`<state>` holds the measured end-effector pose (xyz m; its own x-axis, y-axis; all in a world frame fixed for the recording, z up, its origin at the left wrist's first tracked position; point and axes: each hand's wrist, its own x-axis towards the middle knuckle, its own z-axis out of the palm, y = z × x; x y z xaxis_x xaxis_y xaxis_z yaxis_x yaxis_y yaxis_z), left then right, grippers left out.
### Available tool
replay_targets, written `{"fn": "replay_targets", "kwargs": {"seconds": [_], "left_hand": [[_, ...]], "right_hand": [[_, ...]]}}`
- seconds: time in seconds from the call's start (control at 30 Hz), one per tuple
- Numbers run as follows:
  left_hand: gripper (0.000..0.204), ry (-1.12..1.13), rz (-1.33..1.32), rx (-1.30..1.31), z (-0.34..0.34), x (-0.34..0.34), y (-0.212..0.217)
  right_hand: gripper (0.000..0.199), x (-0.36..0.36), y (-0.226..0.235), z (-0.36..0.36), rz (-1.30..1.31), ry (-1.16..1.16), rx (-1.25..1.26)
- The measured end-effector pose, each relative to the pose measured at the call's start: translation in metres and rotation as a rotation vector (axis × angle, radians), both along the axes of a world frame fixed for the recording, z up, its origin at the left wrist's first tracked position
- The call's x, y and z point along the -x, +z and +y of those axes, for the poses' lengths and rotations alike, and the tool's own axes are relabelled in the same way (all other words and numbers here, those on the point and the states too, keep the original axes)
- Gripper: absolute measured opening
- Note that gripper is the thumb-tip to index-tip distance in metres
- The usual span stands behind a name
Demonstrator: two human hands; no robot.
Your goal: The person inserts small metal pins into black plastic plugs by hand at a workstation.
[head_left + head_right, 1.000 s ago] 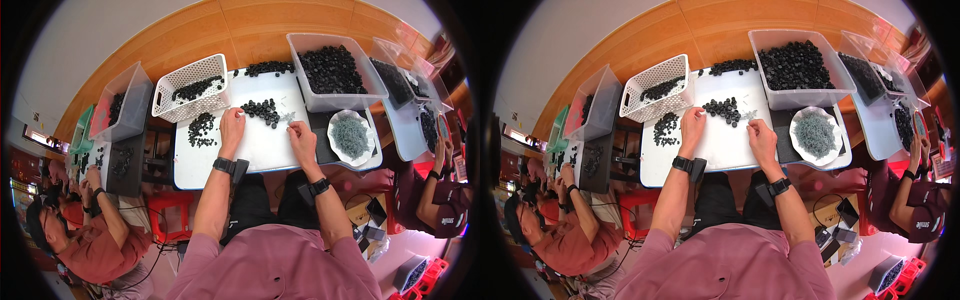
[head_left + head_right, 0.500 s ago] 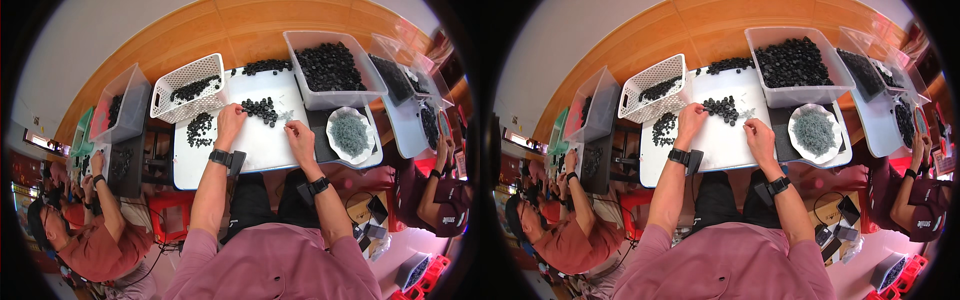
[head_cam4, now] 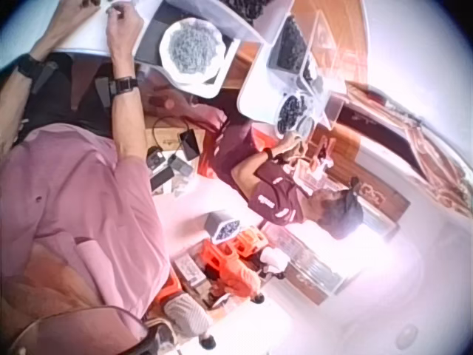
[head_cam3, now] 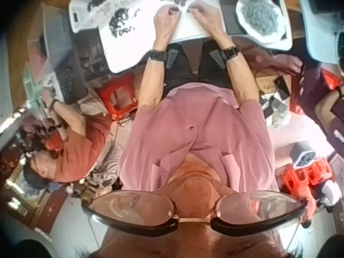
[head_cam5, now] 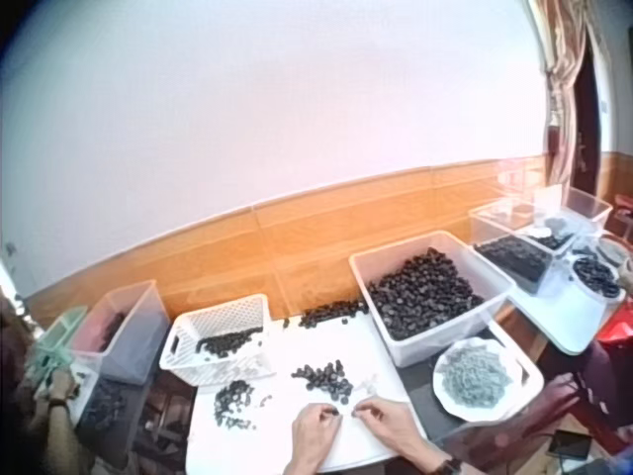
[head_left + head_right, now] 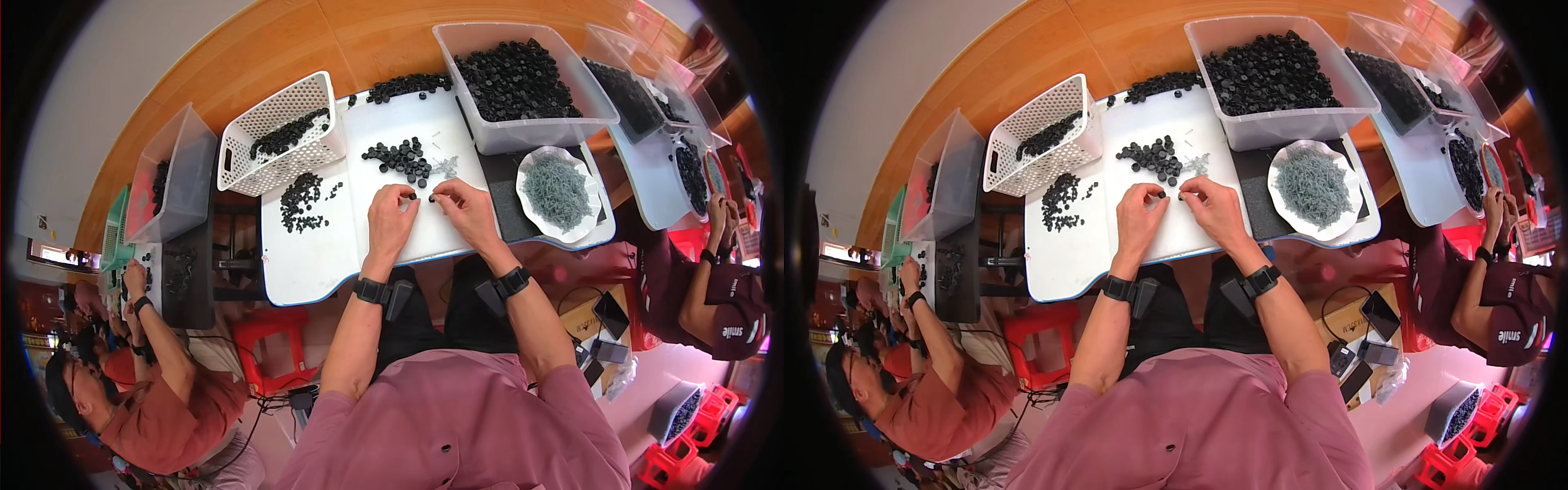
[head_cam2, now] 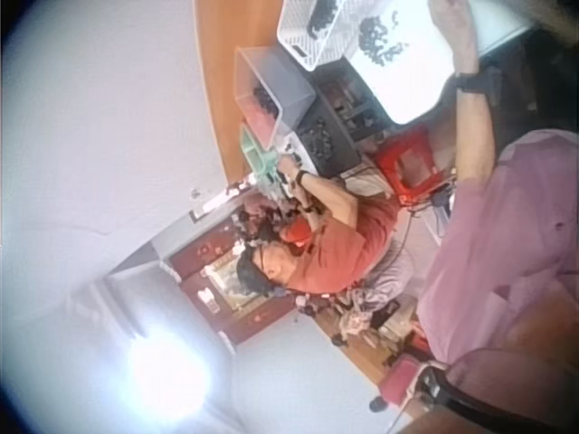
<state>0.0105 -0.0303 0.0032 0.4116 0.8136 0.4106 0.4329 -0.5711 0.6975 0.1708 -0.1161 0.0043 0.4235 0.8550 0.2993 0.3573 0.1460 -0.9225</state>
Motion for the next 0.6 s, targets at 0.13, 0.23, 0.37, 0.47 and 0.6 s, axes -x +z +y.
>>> {"fn": "replay_targets", "kwargs": {"seconds": [0.13, 0.23, 0.37, 0.47, 0.6], "left_hand": [[0.024, 0.014, -0.062, 0.057, -0.005, 0.001, 0.002], [0.023, -0.031, -0.142, 0.222, -0.010, 0.002, 0.001], [0.023, -0.039, -0.138, 0.147, -0.011, 0.004, 0.000], [0.022, -0.025, -0.172, 0.249, -0.011, 0.004, 0.002], [0.023, -0.073, -0.154, 0.215, -0.012, 0.005, 0.002]], "right_hand": [[0.013, -0.001, 0.000, -0.001, -0.133, 0.006, 0.014], [0.013, 0.000, -0.003, -0.002, -0.105, 0.010, 0.043], [0.011, 0.001, -0.004, 0.001, -0.038, 0.000, -0.014], [0.011, 0.001, -0.003, 0.000, 0.003, 0.003, -0.067], [0.012, 0.000, 0.002, -0.001, -0.096, 0.038, -0.063]]}}
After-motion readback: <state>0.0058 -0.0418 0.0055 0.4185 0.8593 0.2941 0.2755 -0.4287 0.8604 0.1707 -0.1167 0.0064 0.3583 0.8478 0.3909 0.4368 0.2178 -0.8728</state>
